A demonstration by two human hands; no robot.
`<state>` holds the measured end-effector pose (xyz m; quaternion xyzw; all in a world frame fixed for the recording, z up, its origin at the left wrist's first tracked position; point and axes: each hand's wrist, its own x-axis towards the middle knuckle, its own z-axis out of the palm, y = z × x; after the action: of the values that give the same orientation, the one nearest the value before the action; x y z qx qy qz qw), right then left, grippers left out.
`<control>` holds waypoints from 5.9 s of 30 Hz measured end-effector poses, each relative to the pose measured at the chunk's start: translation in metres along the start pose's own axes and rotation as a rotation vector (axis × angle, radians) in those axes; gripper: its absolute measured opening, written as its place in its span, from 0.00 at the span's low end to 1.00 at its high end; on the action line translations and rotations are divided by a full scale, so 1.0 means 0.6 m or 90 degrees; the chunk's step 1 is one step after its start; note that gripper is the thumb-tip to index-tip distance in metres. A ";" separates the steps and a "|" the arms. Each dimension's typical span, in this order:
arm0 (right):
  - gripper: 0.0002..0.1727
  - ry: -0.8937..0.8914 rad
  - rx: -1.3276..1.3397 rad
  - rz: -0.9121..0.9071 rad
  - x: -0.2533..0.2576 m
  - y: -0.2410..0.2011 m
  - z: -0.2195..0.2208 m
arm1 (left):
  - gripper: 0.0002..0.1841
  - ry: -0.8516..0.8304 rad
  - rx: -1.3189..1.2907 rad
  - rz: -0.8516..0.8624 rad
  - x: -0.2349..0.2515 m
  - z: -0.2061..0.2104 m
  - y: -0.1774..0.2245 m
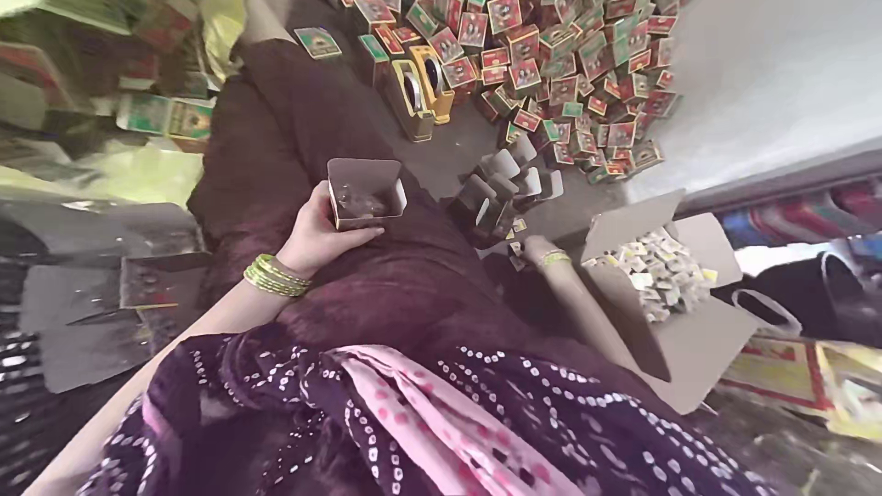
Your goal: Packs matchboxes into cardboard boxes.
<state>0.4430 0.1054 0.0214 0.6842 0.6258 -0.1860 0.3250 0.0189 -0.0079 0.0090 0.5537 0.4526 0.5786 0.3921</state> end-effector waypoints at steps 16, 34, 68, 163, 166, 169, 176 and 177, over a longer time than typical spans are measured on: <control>0.27 0.561 0.316 -0.104 -0.076 -0.063 -0.099 | 0.41 0.064 0.077 0.021 0.002 -0.003 0.003; 0.15 0.649 0.202 -0.898 -0.234 -0.417 -0.088 | 0.33 0.048 0.189 0.072 0.000 -0.024 -0.016; 0.08 0.234 0.610 -0.976 -0.155 -0.365 -0.124 | 0.53 0.011 0.014 0.019 -0.001 -0.008 -0.001; 0.17 -0.050 0.821 -0.533 -0.137 -0.494 -0.153 | 0.35 0.192 0.063 -0.002 0.019 -0.024 -0.013; 0.40 0.003 0.760 -0.539 -0.123 -0.493 -0.167 | 0.39 0.144 0.125 0.069 0.014 -0.025 -0.014; 0.33 0.024 0.564 -0.695 -0.112 -0.476 -0.186 | 0.39 0.142 0.072 0.097 0.015 -0.029 -0.019; 0.25 0.030 0.437 -0.589 -0.097 -0.425 -0.321 | 0.36 0.205 -0.032 -0.048 0.028 -0.036 -0.026; 0.24 0.121 0.548 -0.582 -0.084 -0.408 -0.365 | 0.37 0.199 -0.023 -0.060 0.027 -0.037 -0.026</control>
<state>0.1631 0.2180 0.1606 0.4308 0.7500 -0.4794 -0.1487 -0.0053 0.0101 -0.0009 0.4275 0.5233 0.6468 0.3536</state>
